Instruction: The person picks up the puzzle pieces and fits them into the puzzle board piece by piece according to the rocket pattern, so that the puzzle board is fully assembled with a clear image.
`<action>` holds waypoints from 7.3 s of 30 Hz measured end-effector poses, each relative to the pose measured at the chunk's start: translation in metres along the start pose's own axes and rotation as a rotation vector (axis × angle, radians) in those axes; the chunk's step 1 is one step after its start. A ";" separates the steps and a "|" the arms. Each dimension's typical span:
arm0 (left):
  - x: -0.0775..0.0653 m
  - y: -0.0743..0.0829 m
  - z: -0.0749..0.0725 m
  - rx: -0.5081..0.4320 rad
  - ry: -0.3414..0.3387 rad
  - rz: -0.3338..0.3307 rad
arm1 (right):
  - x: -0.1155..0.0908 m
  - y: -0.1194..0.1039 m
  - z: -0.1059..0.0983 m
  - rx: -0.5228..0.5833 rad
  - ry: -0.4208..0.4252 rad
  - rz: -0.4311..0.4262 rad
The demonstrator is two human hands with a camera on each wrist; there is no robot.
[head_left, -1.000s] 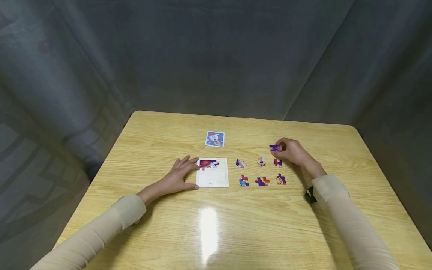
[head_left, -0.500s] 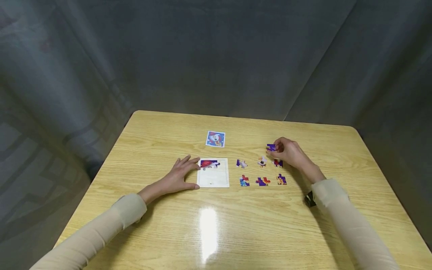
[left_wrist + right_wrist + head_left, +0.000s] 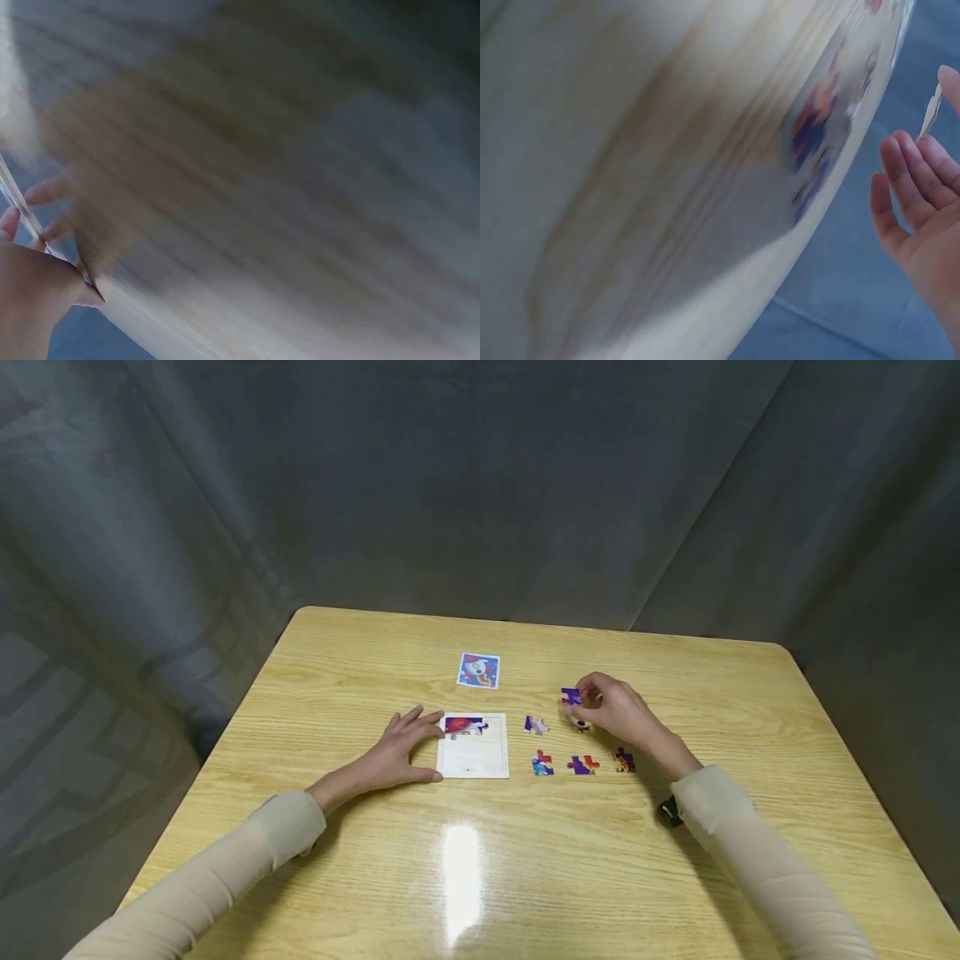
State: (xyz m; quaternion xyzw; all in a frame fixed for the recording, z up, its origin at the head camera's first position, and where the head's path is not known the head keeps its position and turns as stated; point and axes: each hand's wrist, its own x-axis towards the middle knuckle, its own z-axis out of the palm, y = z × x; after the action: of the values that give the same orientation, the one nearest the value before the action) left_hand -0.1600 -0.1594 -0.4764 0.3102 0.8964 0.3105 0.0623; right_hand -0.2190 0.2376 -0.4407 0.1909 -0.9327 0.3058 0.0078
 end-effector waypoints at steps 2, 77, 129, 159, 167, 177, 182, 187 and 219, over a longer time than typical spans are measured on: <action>0.000 0.000 0.000 -0.007 -0.001 -0.006 | 0.001 -0.006 0.003 0.010 -0.018 -0.001; -0.003 0.003 -0.003 0.008 -0.017 -0.027 | 0.031 -0.088 0.078 -0.272 -0.155 -0.260; -0.001 0.007 -0.003 -0.009 -0.042 -0.026 | -0.017 -0.044 0.041 -0.241 -0.072 -0.146; -0.002 0.007 -0.002 -0.013 -0.039 -0.020 | -0.007 -0.039 0.042 -0.233 -0.055 -0.253; -0.002 0.008 -0.003 -0.019 -0.042 -0.027 | -0.005 -0.037 0.040 -0.164 -0.092 -0.219; -0.002 0.008 -0.003 -0.020 -0.039 -0.030 | -0.003 -0.038 0.041 -0.128 -0.119 -0.187; -0.002 0.008 -0.003 -0.021 -0.040 -0.030 | -0.003 -0.037 0.041 -0.077 -0.129 -0.119; -0.002 0.009 -0.004 -0.020 -0.039 -0.028 | -0.001 -0.035 0.041 -0.048 -0.128 -0.085; -0.001 0.007 -0.002 -0.011 -0.032 -0.021 | 0.000 -0.036 0.037 0.009 -0.155 -0.012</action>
State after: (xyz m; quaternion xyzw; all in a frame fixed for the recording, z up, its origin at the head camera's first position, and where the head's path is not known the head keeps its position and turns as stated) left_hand -0.1560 -0.1573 -0.4707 0.3054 0.8967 0.3099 0.0817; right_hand -0.2020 0.1898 -0.4499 0.2195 -0.9281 0.2941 -0.0633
